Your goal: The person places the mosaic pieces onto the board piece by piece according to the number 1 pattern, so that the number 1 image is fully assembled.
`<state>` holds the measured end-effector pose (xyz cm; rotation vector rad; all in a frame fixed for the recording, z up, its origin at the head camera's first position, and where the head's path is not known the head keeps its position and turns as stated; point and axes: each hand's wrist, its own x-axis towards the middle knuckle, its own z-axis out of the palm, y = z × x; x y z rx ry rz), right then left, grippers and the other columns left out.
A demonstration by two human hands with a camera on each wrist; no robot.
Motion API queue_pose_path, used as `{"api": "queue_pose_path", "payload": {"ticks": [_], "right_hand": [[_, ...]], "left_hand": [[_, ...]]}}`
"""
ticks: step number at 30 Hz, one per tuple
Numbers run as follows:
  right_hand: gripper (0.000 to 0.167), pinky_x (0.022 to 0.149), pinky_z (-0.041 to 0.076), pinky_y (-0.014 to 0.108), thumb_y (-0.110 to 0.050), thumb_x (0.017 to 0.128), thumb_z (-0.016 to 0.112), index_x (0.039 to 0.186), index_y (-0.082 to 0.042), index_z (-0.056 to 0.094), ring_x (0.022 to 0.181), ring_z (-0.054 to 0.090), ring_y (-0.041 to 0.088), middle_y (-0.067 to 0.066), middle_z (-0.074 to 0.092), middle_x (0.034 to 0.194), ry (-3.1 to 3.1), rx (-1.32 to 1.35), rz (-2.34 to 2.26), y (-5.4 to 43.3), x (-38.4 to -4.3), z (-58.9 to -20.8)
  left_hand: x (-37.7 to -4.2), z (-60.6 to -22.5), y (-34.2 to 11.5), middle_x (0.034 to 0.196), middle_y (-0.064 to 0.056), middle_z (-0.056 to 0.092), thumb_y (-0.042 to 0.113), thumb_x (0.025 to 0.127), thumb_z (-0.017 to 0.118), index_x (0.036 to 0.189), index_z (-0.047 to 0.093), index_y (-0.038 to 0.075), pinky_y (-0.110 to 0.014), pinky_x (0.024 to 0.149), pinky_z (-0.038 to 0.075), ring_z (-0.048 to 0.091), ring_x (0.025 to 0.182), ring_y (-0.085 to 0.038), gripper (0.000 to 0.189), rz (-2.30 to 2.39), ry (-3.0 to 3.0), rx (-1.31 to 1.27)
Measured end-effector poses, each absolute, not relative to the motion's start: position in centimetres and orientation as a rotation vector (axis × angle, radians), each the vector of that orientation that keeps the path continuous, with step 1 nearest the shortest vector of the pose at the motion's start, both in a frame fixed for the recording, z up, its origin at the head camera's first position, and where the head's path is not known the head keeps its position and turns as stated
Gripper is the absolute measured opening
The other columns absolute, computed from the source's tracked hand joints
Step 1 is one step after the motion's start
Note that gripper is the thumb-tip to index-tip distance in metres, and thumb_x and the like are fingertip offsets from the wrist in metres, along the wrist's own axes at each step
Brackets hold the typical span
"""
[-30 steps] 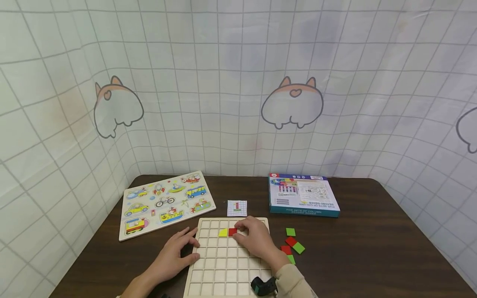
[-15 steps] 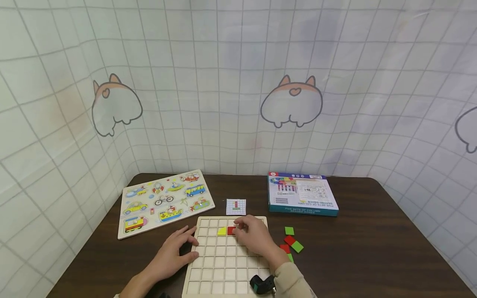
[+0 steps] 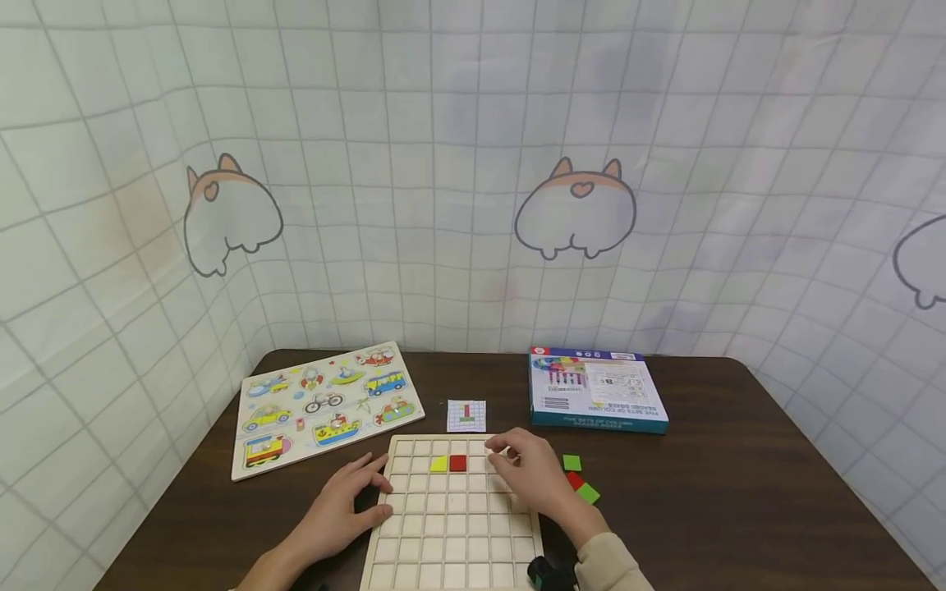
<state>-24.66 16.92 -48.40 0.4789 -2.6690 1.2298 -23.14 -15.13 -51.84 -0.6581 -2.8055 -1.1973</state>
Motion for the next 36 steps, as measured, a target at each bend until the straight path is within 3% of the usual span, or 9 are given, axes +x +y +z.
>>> {"api": "queue_pose_path", "payload": {"ticks": [11, 15, 22, 29, 36], "right_hand": [[0.013, 0.06, 0.044, 0.022, -0.008, 0.092, 0.068, 0.102, -0.014, 0.074, 0.072, 0.05, 0.009, -0.008, 0.063, 0.092, -2.55, 0.388, 1.231, 19.8, -22.9, -48.4], [0.013, 0.066, 0.051, 0.022, -0.008, 0.092, 0.068, 0.101, -0.014, 0.074, 0.076, 0.055, 0.008, -0.007, 0.066, 0.096, -2.519, 0.358, 1.242, 21.1, -22.3, -48.6], [0.01, 0.069, 0.052, 0.022, -0.013, 0.091, 0.07, 0.1, -0.015, 0.074, 0.082, 0.057, 0.007, -0.008, 0.067, 0.098, -2.548, 0.266, 1.223, 22.6, -21.8, -49.1], [0.013, 0.079, 0.055, 0.035, -0.013, 0.09, 0.071, 0.102, -0.016, 0.075, 0.09, 0.06, 0.014, -0.007, 0.068, 0.101, -2.585, 0.168, 1.068, 24.2, -21.8, -49.2], [0.016, 0.079, 0.054, 0.041, -0.02, 0.087, 0.074, 0.102, -0.014, 0.074, 0.092, 0.063, 0.019, -0.001, 0.067, 0.1, -2.739, 0.063, 0.909, 26.0, -21.5, -49.6]], "left_hand": [[-23.0, -51.6, -14.9, 0.148, -0.011, 0.047, 0.032, 0.086, 0.075, 0.094, 0.064, 0.028, -0.063, 0.115, 0.018, 0.033, 0.141, -0.038, 0.014, -1.189, -2.791, -0.672], [-22.9, -51.5, -14.9, 0.147, -0.012, 0.048, 0.03, 0.086, 0.075, 0.094, 0.064, 0.028, -0.064, 0.115, 0.018, 0.033, 0.141, -0.038, 0.013, -1.194, -2.778, -0.682], [-23.0, -51.9, -15.2, 0.147, -0.012, 0.048, 0.033, 0.086, 0.075, 0.093, 0.064, 0.028, -0.065, 0.114, 0.017, 0.033, 0.141, -0.039, 0.014, -1.205, -2.781, -0.679], [-23.2, -51.8, -15.3, 0.147, -0.011, 0.048, 0.035, 0.085, 0.075, 0.093, 0.064, 0.029, -0.066, 0.114, 0.017, 0.032, 0.141, -0.038, 0.015, -1.217, -2.794, -0.666], [-23.2, -51.9, -15.4, 0.147, -0.011, 0.048, 0.037, 0.085, 0.075, 0.094, 0.064, 0.03, -0.068, 0.113, 0.017, 0.032, 0.141, -0.04, 0.016, -1.223, -2.795, -0.668]]}}
